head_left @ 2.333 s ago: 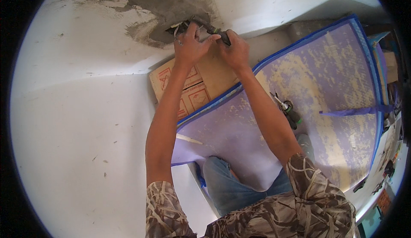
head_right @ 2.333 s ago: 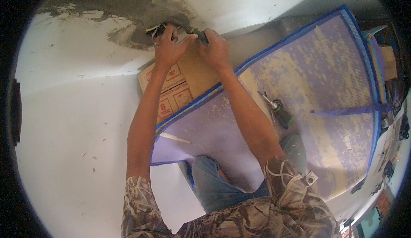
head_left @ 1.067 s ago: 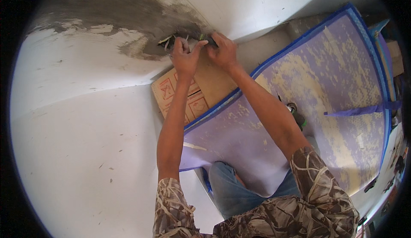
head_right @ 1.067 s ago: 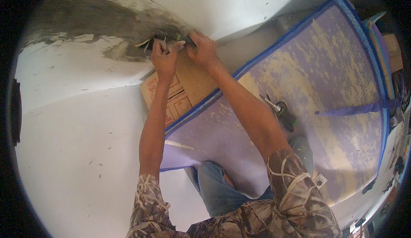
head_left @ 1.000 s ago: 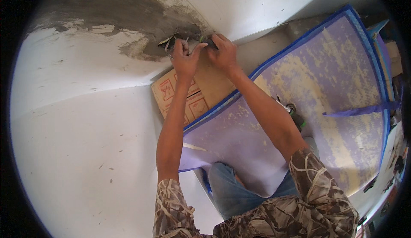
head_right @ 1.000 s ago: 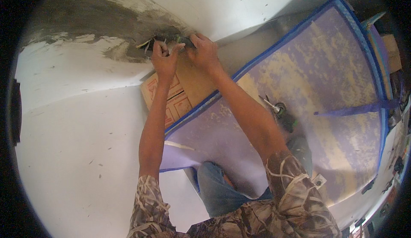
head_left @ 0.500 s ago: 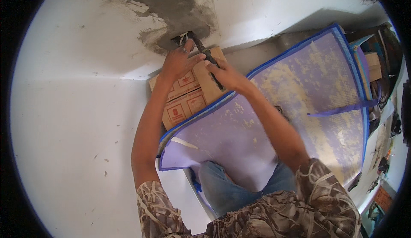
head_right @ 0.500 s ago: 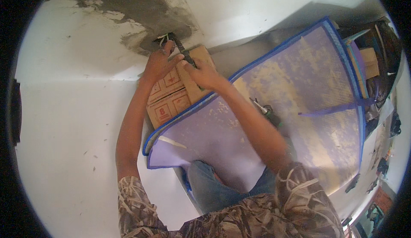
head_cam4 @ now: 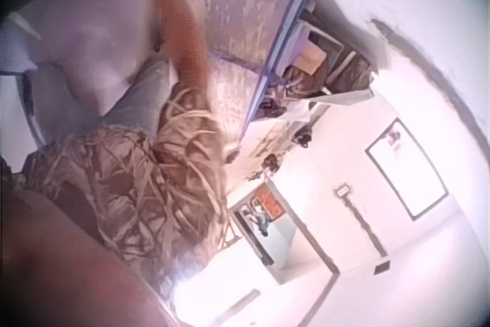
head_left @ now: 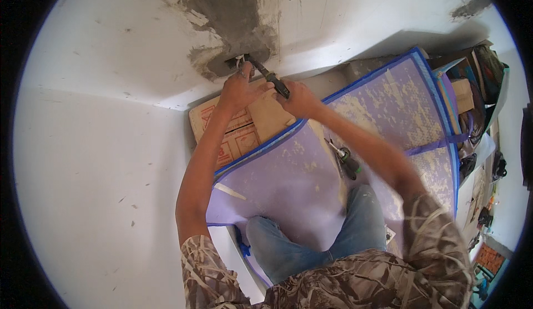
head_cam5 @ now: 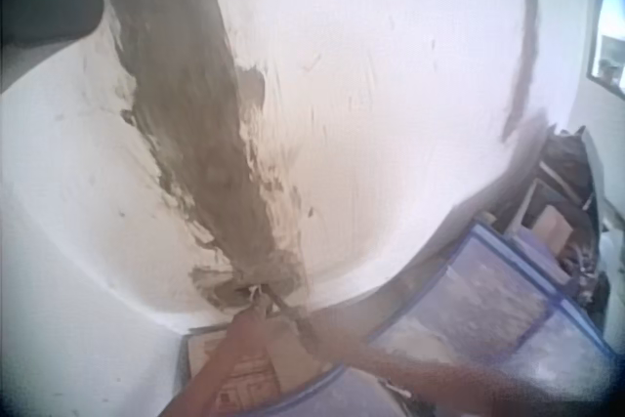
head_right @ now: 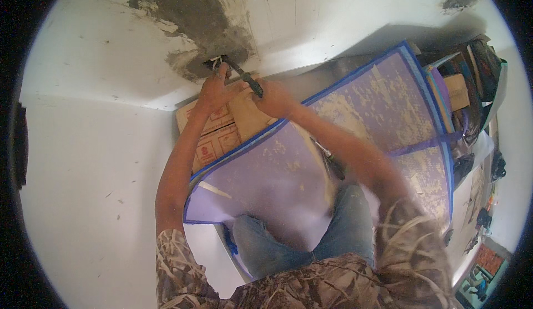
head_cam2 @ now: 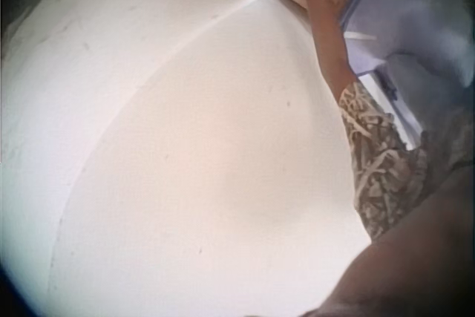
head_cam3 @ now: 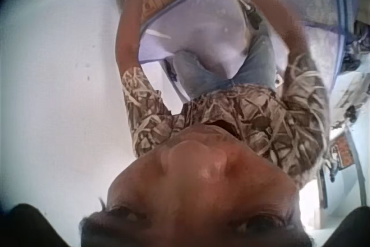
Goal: The person prepares electrical wires in a wall opening using pliers and a screwdriver, applies plaster around the opening, and handles an electrical socket plate while sitting on the floor.
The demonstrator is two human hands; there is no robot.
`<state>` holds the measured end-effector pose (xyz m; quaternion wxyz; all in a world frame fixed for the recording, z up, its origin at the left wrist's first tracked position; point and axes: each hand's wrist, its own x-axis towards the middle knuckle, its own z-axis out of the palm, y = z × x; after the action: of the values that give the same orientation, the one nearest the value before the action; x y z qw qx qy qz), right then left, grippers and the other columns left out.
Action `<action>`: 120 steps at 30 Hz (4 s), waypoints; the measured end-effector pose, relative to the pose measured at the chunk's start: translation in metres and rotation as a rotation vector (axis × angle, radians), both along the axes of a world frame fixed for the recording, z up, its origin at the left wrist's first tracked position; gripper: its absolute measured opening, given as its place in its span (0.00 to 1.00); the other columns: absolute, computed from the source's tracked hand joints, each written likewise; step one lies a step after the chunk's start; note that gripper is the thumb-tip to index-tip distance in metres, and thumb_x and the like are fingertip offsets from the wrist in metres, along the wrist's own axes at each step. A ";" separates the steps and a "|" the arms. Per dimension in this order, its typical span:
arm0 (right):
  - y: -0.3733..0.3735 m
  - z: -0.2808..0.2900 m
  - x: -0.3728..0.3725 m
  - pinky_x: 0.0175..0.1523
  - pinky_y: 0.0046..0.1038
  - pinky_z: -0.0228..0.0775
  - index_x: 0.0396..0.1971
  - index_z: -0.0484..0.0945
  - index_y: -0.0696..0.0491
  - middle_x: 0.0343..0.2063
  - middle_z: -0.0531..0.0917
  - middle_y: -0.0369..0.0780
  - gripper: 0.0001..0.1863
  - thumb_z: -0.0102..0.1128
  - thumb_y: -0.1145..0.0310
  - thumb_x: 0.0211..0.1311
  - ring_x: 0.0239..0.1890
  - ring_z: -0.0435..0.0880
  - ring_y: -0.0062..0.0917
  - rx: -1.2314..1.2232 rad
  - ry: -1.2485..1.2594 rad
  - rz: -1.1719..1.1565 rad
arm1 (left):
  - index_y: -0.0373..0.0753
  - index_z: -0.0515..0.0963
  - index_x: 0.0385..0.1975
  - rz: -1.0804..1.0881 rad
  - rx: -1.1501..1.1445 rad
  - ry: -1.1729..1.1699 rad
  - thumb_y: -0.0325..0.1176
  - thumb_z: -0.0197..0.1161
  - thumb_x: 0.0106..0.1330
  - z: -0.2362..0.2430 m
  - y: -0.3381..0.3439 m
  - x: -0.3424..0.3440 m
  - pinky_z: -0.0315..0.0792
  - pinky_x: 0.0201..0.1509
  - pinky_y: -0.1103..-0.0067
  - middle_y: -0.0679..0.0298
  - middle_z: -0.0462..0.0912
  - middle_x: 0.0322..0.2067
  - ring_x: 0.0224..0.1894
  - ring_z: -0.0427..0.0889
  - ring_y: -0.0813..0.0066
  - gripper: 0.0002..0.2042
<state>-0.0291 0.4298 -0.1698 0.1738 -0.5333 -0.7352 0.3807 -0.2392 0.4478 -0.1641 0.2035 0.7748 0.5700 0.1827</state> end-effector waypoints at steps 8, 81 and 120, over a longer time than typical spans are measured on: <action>-0.002 -0.076 -0.047 0.41 0.44 0.71 0.37 0.77 0.53 0.36 0.81 0.46 0.10 0.62 0.68 0.57 0.39 0.80 0.49 0.483 0.151 -0.522 | 0.37 0.66 0.30 0.187 0.132 -0.252 0.53 0.78 0.49 -0.026 0.004 0.014 0.64 0.24 0.76 0.64 0.66 0.18 0.20 0.63 0.74 0.30; -0.214 -0.078 0.055 0.44 0.27 0.72 0.46 0.76 0.56 0.39 0.81 0.38 0.17 0.59 0.58 0.69 0.43 0.80 0.22 -0.959 0.738 -0.024 | 0.40 0.74 0.37 0.443 -0.367 -2.168 0.33 0.61 0.69 -0.072 -0.033 0.044 0.67 0.35 0.77 0.66 0.76 0.28 0.31 0.72 0.74 0.05; -0.221 -0.073 0.081 0.45 0.37 0.69 0.42 0.77 0.58 0.34 0.78 0.46 0.15 0.61 0.61 0.64 0.40 0.78 0.39 -0.505 0.370 0.170 | 0.32 0.80 0.34 0.541 0.047 -0.286 0.35 0.63 0.66 0.040 -0.027 -0.019 0.75 0.39 0.78 0.58 0.84 0.30 0.29 0.81 0.76 0.10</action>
<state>0.0520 0.2088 -0.2427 0.1344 -0.4180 -0.6154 0.6546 -0.2583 0.4209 -0.1240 0.2075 0.5657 0.7169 0.3506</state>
